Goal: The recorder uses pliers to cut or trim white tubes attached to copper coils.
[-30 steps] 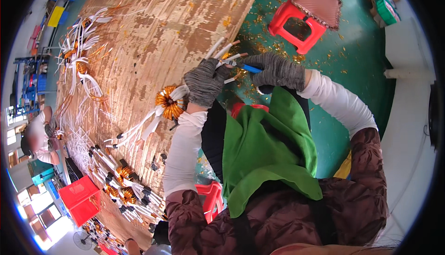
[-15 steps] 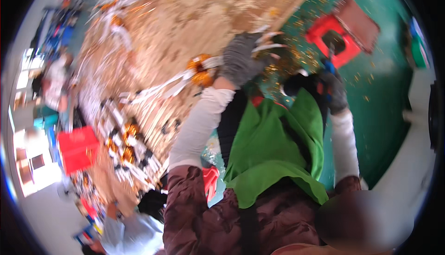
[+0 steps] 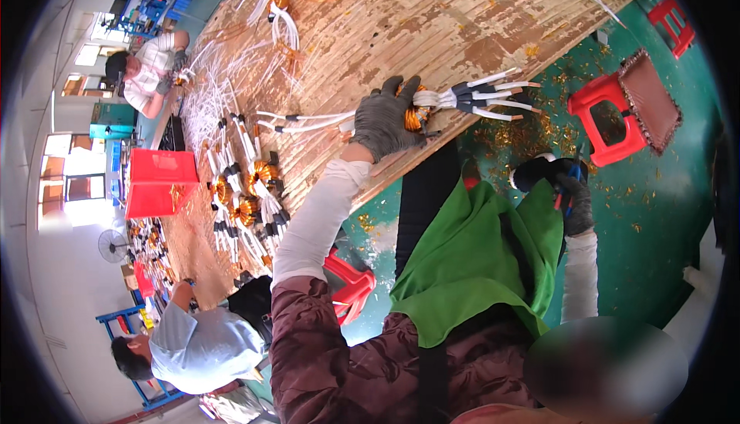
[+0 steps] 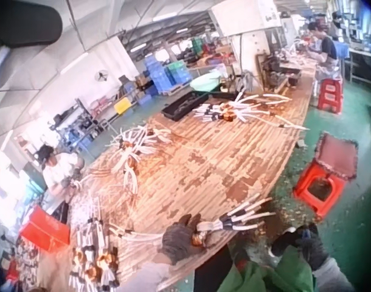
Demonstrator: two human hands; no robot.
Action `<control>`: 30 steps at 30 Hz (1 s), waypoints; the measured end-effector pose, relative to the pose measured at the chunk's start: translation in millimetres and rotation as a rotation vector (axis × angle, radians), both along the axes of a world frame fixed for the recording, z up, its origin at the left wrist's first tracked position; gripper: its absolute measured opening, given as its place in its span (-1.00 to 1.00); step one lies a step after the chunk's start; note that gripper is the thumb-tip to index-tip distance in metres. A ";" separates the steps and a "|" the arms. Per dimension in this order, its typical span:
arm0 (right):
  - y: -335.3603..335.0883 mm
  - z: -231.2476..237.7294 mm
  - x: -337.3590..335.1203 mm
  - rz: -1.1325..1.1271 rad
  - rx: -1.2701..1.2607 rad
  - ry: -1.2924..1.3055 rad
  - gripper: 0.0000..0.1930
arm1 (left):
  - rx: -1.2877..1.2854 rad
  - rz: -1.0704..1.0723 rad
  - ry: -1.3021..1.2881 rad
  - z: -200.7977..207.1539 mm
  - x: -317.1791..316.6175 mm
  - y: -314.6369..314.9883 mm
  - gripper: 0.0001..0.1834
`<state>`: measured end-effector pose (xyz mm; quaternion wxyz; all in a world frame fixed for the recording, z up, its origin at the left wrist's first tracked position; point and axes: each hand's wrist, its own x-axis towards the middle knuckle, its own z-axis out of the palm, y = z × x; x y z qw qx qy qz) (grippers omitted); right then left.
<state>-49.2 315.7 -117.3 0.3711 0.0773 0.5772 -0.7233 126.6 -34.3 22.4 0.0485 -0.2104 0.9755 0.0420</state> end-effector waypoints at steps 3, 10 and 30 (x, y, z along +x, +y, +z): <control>31.9 -61.6 -16.2 -0.017 -0.116 -0.066 -0.70 | 0.068 0.014 0.024 -1.9 -23.7 12.7 0.05; 13.4 -13.7 2.4 -0.019 0.059 -0.030 -0.68 | -0.019 -0.047 0.047 1.5 -1.7 1.2 -0.10; 45.8 -61.6 -28.3 -0.009 0.146 0.184 -0.86 | -0.170 -0.246 0.385 23.9 -458.8 -153.2 -0.62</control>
